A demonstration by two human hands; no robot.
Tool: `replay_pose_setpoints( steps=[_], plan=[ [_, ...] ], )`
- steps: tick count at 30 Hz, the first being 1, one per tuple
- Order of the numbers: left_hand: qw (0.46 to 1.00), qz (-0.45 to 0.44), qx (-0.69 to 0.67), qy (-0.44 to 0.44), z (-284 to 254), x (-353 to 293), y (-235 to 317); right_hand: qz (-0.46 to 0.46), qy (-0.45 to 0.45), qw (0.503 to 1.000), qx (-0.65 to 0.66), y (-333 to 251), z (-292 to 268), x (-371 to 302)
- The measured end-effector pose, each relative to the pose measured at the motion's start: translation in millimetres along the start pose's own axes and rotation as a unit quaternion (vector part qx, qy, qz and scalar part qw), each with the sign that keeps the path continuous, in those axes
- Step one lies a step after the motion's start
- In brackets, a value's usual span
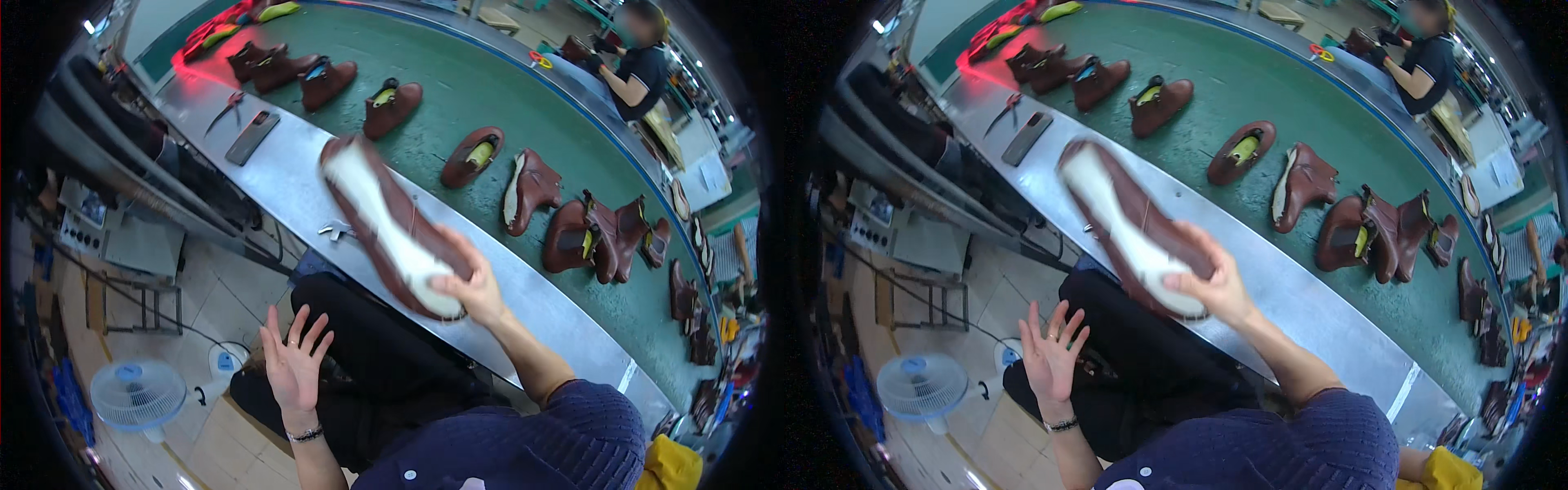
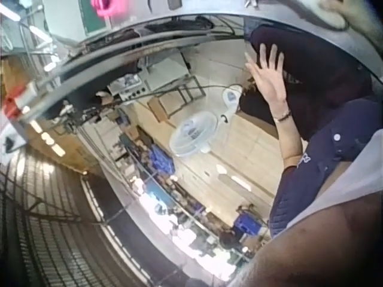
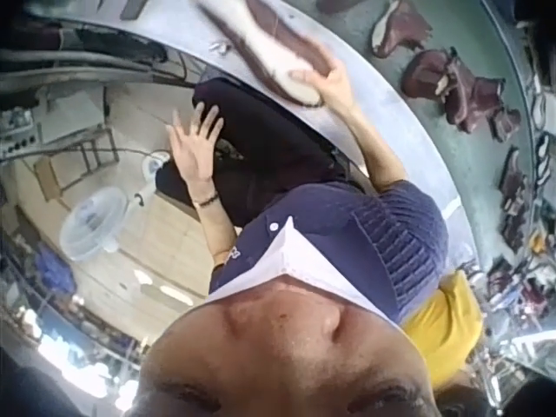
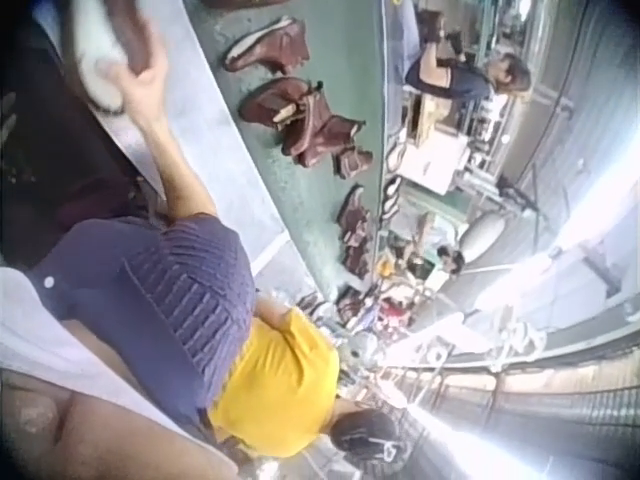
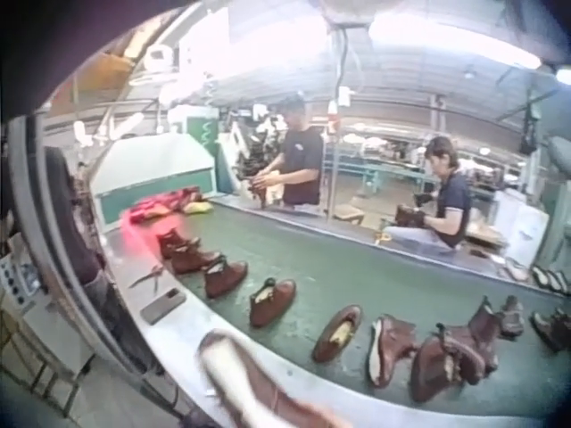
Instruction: Assembling a leather shoe upper onto a last using pliers and a hammer.
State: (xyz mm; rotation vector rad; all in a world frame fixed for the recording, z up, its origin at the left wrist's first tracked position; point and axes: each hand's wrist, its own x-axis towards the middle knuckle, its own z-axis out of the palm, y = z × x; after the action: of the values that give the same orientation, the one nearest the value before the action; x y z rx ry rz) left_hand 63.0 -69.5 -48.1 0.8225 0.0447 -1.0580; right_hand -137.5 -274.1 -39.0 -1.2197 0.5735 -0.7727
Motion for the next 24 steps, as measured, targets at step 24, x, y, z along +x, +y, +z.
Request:
replay_pose_setpoints(
  steps=[24],
  plan=[
    [0.991,-0.070,0.112,-0.035,-35,23,-13,0.077,0.404,0.511,-0.755,-56,-182,-60]
  ],
)
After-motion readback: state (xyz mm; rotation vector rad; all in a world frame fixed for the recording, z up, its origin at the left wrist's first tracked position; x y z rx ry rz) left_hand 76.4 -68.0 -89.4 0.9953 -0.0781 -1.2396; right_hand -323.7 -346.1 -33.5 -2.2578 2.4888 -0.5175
